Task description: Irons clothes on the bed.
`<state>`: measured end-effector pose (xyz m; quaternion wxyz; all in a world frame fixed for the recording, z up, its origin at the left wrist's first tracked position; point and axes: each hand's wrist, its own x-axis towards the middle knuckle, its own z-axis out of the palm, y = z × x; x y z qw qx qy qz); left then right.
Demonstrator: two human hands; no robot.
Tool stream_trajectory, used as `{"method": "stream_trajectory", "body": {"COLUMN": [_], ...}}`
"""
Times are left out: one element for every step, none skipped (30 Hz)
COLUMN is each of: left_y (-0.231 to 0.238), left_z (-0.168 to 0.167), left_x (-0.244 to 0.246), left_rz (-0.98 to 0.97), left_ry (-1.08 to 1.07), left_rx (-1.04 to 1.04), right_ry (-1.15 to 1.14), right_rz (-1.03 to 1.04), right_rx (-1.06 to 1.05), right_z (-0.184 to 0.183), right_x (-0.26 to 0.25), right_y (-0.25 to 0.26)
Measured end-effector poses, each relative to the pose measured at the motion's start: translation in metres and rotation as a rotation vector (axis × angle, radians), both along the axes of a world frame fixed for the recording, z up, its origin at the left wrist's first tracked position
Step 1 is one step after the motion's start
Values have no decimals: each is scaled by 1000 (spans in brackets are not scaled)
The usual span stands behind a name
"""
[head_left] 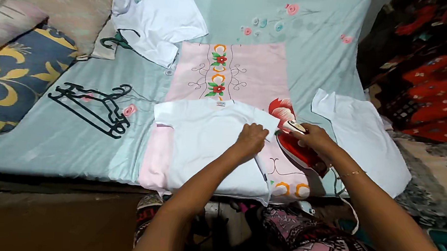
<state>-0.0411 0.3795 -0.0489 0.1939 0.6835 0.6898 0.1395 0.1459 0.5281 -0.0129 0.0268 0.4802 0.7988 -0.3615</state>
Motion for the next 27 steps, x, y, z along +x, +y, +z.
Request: {"method": "stream_trajectory", "body": {"left_y": [15,27,38,46,53,59,65,70,77,85,94,105,114,120,124,127,130,131,133,134,135,137,139,142,145,148,154], "left_z": [-9,-17,-22,-24,-25,-24,-20,-16,-11,-10,-10,-11,-11,-7,-3,0,0,-2,-7,-15,-23,-30,-32,-30,-26,-21,-17], "left_x": [8,15,20,25,29,32,34,35,35,34,30,25,19,11,3,-7,-17,-28,-38,-46,-52,-54,-54,-52,-50,-50,-51], "left_rz": [-79,-140,-179,-190,-178,-148,-116,-77,-28,18,52,66,77,104,149,195,235,258,256,230,189,143,98,68,60,61,56], "left_ry": [54,101,142,174,191,197,183,147,80,12,-57,-120,-188,-254,-297,-307,-286,-234,-150,-56,24,80,116,141,154,164,166], "left_rx": [0,-21,-53,-87,-111,-133,-159,-165,-158,-132,-109,-116,-135,-144,-139,-126,-116,-116,-131,-148,-161,-181,-224,-277,-319,-350,-386], "right_ry": [5,19,38,53,66,79,91,107,129,146,153,154,153,147,143,140,138,140,140,140,138,137,136,136,139,142,142], "right_rz": [-21,-42,-66,-92,-120,-149,-179,-207,-233,-254,-266,-272,-270,-265,-260,-253,-243,-234,-226,-218,-207,-196,-187,-174,-160,-145,-125], "right_rx": [10,25,38,50,58,62,70,80,90,102,111,116,111,108,102,91,78,68,61,54,49,44,38,33,30,28,26], "right_z": [2,2,3,5,7,10,13,14,14,14,14,14,13,13,12,11,10,11,11,12,13,14,16,17,18,19,20], "right_x": [9,17,24,30,37,43,48,53,57,60,61,62,62,62,61,60,60,58,56,54,52,49,47,44,41,38,33], "right_y": [0,1,2,3,5,7,9,12,15,17,18,18,18,18,17,16,15,13,11,9,7,6,5,4,2,1,-1]}}
